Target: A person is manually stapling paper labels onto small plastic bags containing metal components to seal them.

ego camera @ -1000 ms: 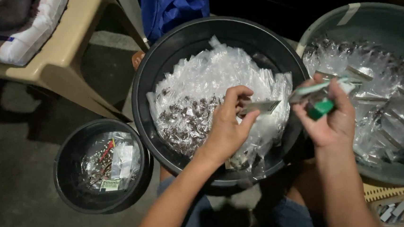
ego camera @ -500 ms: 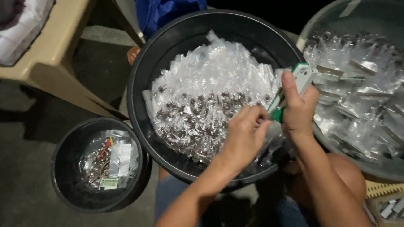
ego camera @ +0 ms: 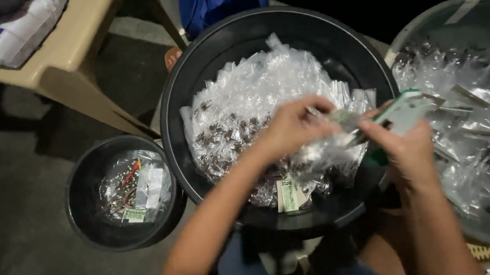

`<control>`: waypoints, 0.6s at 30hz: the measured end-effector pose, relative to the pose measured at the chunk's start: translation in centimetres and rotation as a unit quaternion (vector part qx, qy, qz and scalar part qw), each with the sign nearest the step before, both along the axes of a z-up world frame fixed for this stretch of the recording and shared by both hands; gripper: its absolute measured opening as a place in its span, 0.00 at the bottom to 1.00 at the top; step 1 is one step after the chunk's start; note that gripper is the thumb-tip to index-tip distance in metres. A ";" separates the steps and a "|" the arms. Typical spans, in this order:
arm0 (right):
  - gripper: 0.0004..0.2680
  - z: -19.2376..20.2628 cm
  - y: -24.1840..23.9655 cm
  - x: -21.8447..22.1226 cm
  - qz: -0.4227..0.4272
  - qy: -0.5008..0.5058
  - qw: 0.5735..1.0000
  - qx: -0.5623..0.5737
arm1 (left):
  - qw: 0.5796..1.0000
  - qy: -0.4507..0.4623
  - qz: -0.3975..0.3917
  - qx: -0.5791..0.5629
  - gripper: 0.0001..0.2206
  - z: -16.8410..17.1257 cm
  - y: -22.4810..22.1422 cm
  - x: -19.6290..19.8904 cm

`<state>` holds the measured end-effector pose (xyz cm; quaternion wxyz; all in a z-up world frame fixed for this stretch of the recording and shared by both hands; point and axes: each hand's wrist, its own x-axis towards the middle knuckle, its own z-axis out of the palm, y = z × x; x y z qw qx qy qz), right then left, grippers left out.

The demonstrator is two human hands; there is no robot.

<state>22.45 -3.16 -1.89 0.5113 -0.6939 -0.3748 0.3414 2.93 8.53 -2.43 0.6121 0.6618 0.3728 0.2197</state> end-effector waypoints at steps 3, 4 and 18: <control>0.11 -0.5 -0.4 1.0 -0.055 -0.011 0.998 -0.007 | 0.994 0.038 0.100 0.035 0.12 -5.4 6.9 -1.4; 0.08 -1.0 -0.4 1.6 -0.076 -0.031 0.997 0.003 | 0.971 0.068 0.214 0.081 0.10 -7.5 9.5 -2.1; 0.07 -2.2 -0.6 0.8 -0.081 -0.054 0.995 0.019 | 0.876 0.323 0.213 0.287 0.12 -16.1 12.6 -9.7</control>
